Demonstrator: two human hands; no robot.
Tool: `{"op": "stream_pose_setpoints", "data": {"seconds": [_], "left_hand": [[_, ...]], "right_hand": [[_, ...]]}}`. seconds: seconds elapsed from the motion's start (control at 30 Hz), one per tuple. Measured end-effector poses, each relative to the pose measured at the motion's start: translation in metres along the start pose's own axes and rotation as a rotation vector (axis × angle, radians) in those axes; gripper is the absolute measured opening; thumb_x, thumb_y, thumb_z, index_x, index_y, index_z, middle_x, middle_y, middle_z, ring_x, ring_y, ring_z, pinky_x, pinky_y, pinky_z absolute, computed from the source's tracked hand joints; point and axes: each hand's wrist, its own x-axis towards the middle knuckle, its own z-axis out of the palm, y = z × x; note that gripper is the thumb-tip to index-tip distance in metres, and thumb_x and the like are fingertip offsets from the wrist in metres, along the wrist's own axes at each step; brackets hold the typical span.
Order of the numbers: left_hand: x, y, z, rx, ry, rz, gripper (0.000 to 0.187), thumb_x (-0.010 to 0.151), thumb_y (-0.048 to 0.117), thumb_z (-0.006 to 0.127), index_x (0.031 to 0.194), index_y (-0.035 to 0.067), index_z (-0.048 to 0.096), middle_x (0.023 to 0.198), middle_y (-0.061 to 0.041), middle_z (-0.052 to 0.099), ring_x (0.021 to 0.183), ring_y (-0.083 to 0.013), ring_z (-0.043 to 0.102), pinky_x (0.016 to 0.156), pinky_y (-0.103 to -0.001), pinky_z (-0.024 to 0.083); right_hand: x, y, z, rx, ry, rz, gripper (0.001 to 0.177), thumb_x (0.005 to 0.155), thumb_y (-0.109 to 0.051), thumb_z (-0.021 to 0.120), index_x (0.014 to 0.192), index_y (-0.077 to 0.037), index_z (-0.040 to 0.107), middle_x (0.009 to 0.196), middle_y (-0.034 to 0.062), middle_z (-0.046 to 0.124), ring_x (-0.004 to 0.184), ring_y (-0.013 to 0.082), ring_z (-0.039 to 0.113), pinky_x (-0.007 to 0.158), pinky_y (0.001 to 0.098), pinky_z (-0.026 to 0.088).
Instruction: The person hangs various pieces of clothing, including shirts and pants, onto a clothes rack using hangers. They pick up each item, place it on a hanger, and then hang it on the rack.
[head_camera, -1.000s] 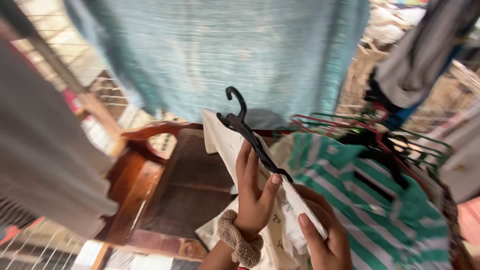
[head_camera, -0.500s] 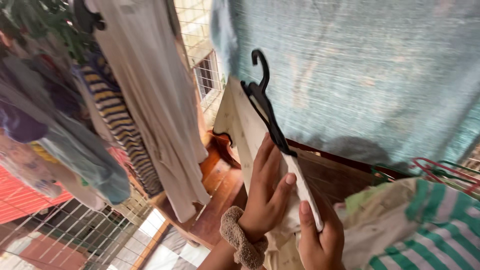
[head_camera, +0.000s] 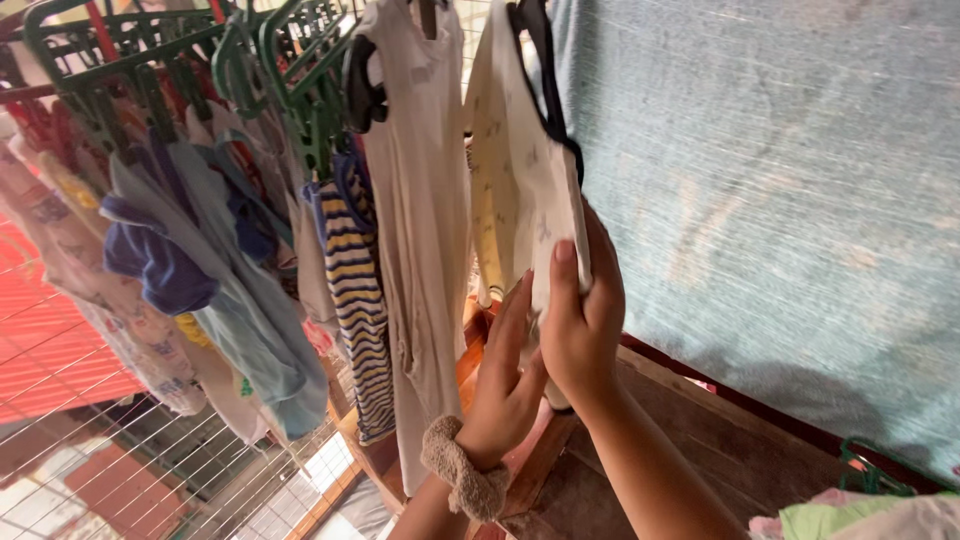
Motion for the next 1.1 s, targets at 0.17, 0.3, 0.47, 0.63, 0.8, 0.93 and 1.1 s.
{"op": "stream_pose_setpoints", "data": {"seconds": [0.17, 0.3, 0.47, 0.63, 0.8, 0.93, 1.1], "left_hand": [[0.024, -0.020, -0.013, 0.224, 0.116, 0.102, 0.066, 0.096, 0.002, 0.064, 0.157, 0.002, 0.037, 0.161, -0.018, 0.043, 0.150, -0.0331, 0.042, 0.122, -0.044, 0.035], [0.046, -0.023, -0.020, 0.262, 0.182, 0.140, 0.060, 0.099, 0.004, 0.064, 0.154, 0.001, 0.041, 0.155, -0.019, 0.050, 0.146, -0.0324, 0.049, 0.118, -0.042, 0.041], [0.061, -0.017, -0.026, 0.282, 0.190, 0.166, 0.060, 0.100, 0.005, 0.064, 0.154, 0.001, 0.039, 0.156, -0.019, 0.049, 0.146, -0.0327, 0.049, 0.118, -0.043, 0.042], [0.063, -0.009, -0.027, 0.303, 0.183, 0.206, 0.062, 0.100, 0.004, 0.064, 0.156, 0.000, 0.038, 0.157, -0.020, 0.048, 0.148, -0.0347, 0.046, 0.118, -0.045, 0.041], [0.056, -0.008, -0.021, 0.326, 0.174, 0.172, 0.060, 0.101, 0.004, 0.064, 0.155, 0.001, 0.038, 0.157, -0.019, 0.048, 0.146, -0.0342, 0.048, 0.119, -0.045, 0.043], [0.046, -0.008, -0.012, 0.383, 0.230, 0.228, 0.066, 0.098, 0.003, 0.063, 0.158, 0.002, 0.035, 0.163, -0.021, 0.039, 0.153, -0.0380, 0.040, 0.123, -0.048, 0.038], [0.014, -0.008, 0.013, 0.537, 0.267, 0.286, 0.077, 0.098, 0.007, 0.063, 0.163, 0.001, 0.022, 0.170, -0.026, 0.020, 0.160, -0.0429, 0.021, 0.129, -0.053, 0.024]], "right_hand": [[0.047, 0.013, 0.037, 0.008, -0.004, -0.053, 0.054, 0.117, -0.037, 0.038, 0.152, 0.003, 0.047, 0.146, 0.0211, 0.060, 0.136, 0.0321, 0.062, 0.115, 0.0431, 0.050], [0.082, 0.031, 0.058, -0.013, -0.001, -0.122, 0.054, 0.119, -0.040, 0.038, 0.155, 0.001, 0.046, 0.149, 0.0212, 0.059, 0.140, 0.0332, 0.061, 0.118, 0.0441, 0.049], [0.105, 0.048, 0.073, -0.045, 0.005, -0.097, 0.060, 0.118, -0.045, 0.036, 0.156, 0.001, 0.042, 0.152, 0.0231, 0.055, 0.142, 0.0350, 0.057, 0.118, 0.0444, 0.049], [0.111, 0.055, 0.077, -0.083, -0.020, 0.009, 0.066, 0.113, -0.050, 0.035, 0.157, -0.001, 0.040, 0.152, 0.0224, 0.054, 0.141, 0.0342, 0.059, 0.117, 0.0423, 0.050], [0.095, 0.052, 0.071, -0.022, -0.078, -0.012, 0.074, 0.114, -0.055, 0.037, 0.162, 0.001, 0.031, 0.161, 0.0256, 0.044, 0.151, 0.0376, 0.048, 0.123, 0.0448, 0.044], [0.080, 0.039, 0.056, -0.066, -0.129, 0.017, 0.081, 0.111, -0.058, 0.041, 0.163, 0.002, 0.023, 0.168, 0.0258, 0.033, 0.153, 0.0361, 0.045, 0.124, 0.0455, 0.042], [0.032, 0.021, 0.015, -0.022, -0.177, 0.109, 0.083, 0.112, -0.057, 0.036, 0.167, 0.001, 0.013, 0.175, 0.0249, 0.016, 0.160, 0.0366, 0.032, 0.127, 0.0481, 0.038]]}}
